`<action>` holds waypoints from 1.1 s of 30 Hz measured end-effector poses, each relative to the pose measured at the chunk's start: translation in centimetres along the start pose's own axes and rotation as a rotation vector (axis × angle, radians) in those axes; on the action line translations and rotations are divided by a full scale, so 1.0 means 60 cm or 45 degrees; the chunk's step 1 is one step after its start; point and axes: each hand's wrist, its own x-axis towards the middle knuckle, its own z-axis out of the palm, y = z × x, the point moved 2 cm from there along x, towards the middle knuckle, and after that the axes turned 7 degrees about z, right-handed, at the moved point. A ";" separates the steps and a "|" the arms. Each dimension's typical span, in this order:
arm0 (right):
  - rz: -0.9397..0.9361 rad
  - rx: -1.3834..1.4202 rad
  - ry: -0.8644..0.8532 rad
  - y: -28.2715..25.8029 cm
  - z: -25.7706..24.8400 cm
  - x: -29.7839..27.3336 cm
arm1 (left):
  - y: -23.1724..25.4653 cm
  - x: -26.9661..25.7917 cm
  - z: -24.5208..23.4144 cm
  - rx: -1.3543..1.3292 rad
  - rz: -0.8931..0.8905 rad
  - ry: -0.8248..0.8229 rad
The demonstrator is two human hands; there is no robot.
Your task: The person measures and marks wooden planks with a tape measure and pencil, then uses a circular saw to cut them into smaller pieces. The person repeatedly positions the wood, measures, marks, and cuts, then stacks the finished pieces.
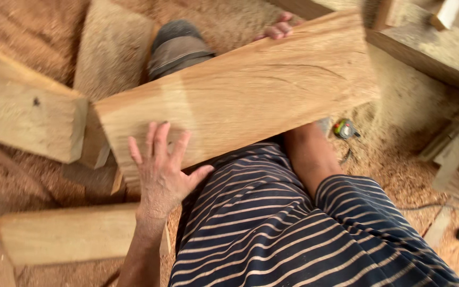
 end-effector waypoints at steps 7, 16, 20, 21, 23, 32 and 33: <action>-0.248 -0.019 -0.054 0.031 -0.007 0.007 | 0.068 0.088 0.052 0.017 0.302 -0.011; -0.236 -0.118 0.010 0.017 0.031 0.006 | 0.039 0.094 0.033 0.256 0.479 0.393; -0.317 -0.117 0.401 0.008 0.081 -0.006 | -0.019 0.122 0.032 0.436 0.552 0.613; -0.350 -0.088 0.557 0.011 0.089 -0.006 | -0.033 0.135 0.034 0.494 0.565 0.673; -0.429 -0.020 0.888 -0.001 0.094 0.006 | -0.073 0.169 0.028 0.566 0.561 0.706; -0.773 -0.134 1.580 -0.088 0.161 -0.009 | -0.122 0.523 -0.080 0.109 0.652 0.260; -0.703 -0.179 1.740 -0.098 0.172 -0.024 | -0.103 0.560 -0.081 0.024 0.651 0.188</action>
